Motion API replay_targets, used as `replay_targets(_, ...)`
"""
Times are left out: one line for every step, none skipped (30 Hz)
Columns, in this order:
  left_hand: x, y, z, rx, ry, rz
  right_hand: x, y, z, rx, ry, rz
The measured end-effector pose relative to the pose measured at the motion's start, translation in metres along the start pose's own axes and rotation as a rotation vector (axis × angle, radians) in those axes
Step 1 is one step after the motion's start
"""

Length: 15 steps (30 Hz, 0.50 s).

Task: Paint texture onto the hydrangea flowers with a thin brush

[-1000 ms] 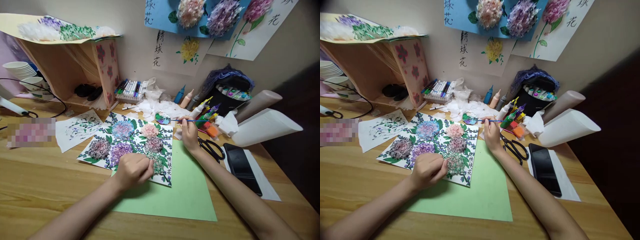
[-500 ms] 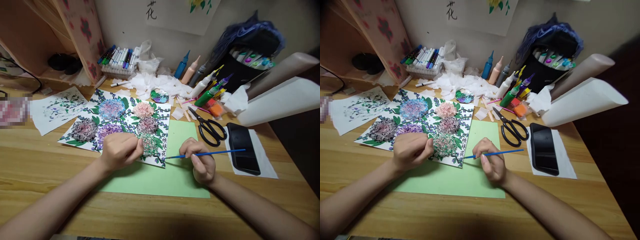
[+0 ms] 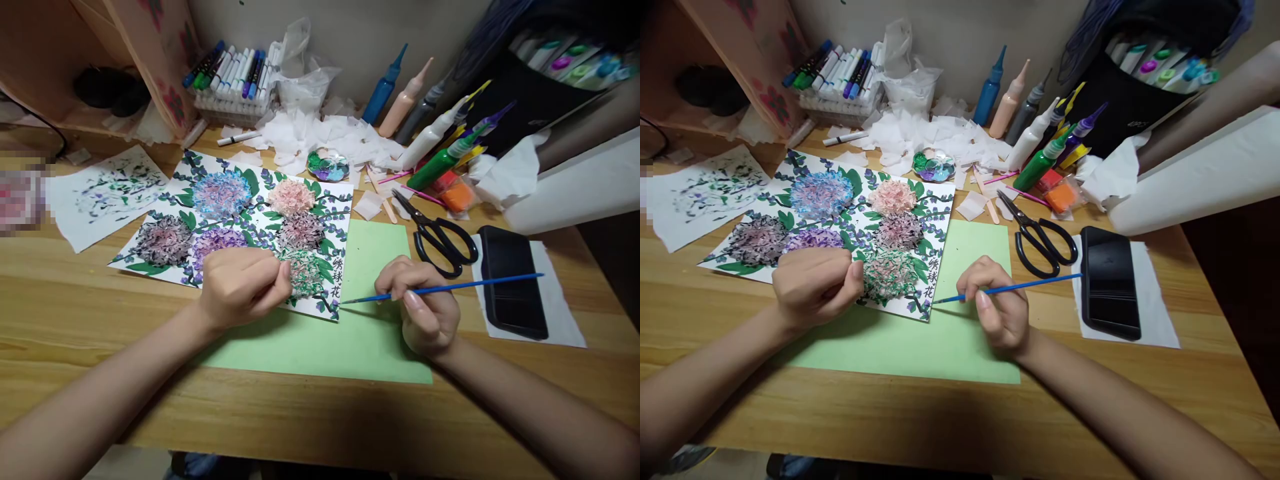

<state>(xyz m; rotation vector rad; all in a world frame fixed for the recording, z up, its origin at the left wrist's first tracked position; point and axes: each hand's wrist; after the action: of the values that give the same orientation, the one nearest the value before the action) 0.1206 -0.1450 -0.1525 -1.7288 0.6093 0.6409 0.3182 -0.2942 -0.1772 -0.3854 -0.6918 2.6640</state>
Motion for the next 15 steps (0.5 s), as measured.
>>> replay_targets(0.0, 0.0003, 0.0, 0.0, -0.002, 0.0, 0.0001, -0.0002, -0.0001, 0.0, -0.007, -0.01)
replay_targets(-0.0002, 0.0004, -0.0001, 0.0, -0.004, 0.001, 0.0001, -0.0004, -0.0001, 0.002, -0.01, -0.001)
replay_targets(-0.0004, 0.0004, -0.0002, 0.001, -0.005, 0.003, 0.0003, -0.0004, -0.0002, 0.005, -0.008, 0.014)
replay_targets(-0.0007, 0.0003, -0.0002, 0.003, -0.005, 0.003, 0.0004, -0.0003, -0.0002, 0.007, -0.003, 0.028)
replay_targets(-0.001, 0.0002, -0.0002, 0.004, -0.004, 0.003, 0.0006, -0.0002, -0.0002, 0.009, 0.004, 0.035)
replay_targets(-0.0013, 0.0, -0.0002, 0.004, -0.003, 0.003, 0.0008, 0.0, -0.0003, 0.012, 0.009, 0.028)
replay_targets(-0.0016, -0.0001, -0.0002, 0.006, -0.002, 0.004, 0.0009, 0.0002, -0.0004, 0.011, 0.01, 0.012)
replay_targets(-0.0017, -0.0003, -0.0001, 0.007, -0.002, 0.006, 0.001, 0.0003, -0.0005, 0.008, 0.007, -0.007)
replay_targets(-0.0018, -0.0005, 0.0, 0.008, -0.002, 0.005, 0.001, 0.0003, -0.0007, 0.005, 0.003, -0.017)
replay_targets(-0.0018, -0.0007, 0.0, 0.008, -0.003, 0.006, 0.0009, 0.0003, -0.0009, 0.003, 0.001, -0.011)
replay_targets(-0.0018, -0.001, -0.0001, 0.008, -0.005, 0.006, 0.0008, 0.0002, -0.001, 0.002, 0.003, 0.004)
replay_targets(-0.0018, -0.0015, -0.0002, 0.008, -0.005, 0.005, 0.0007, 0.0001, -0.0012, 0.001, 0.009, 0.018)
replay_targets(-0.0017, -0.002, -0.0003, 0.007, -0.006, 0.004, 0.0005, 0.0, -0.0014, -0.002, 0.014, 0.023)
replay_targets(-0.0017, -0.0025, -0.0005, 0.007, -0.007, 0.002, 0.0004, -0.0002, -0.0014, -0.004, 0.017, 0.016)
replay_targets(-0.0018, -0.003, -0.0006, 0.008, -0.009, 0.002, 0.0003, -0.0004, -0.0014, -0.008, 0.014, 0.0)
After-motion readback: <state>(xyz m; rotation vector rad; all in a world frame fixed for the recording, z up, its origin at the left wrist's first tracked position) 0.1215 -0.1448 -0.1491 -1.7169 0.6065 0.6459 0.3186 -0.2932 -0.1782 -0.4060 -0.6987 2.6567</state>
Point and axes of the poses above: each hand's wrist, its own y-axis away from the middle knuckle, its own x-axis out of the palm, z = x × y, and after that the axes turned 2 degrees about x, right-handed
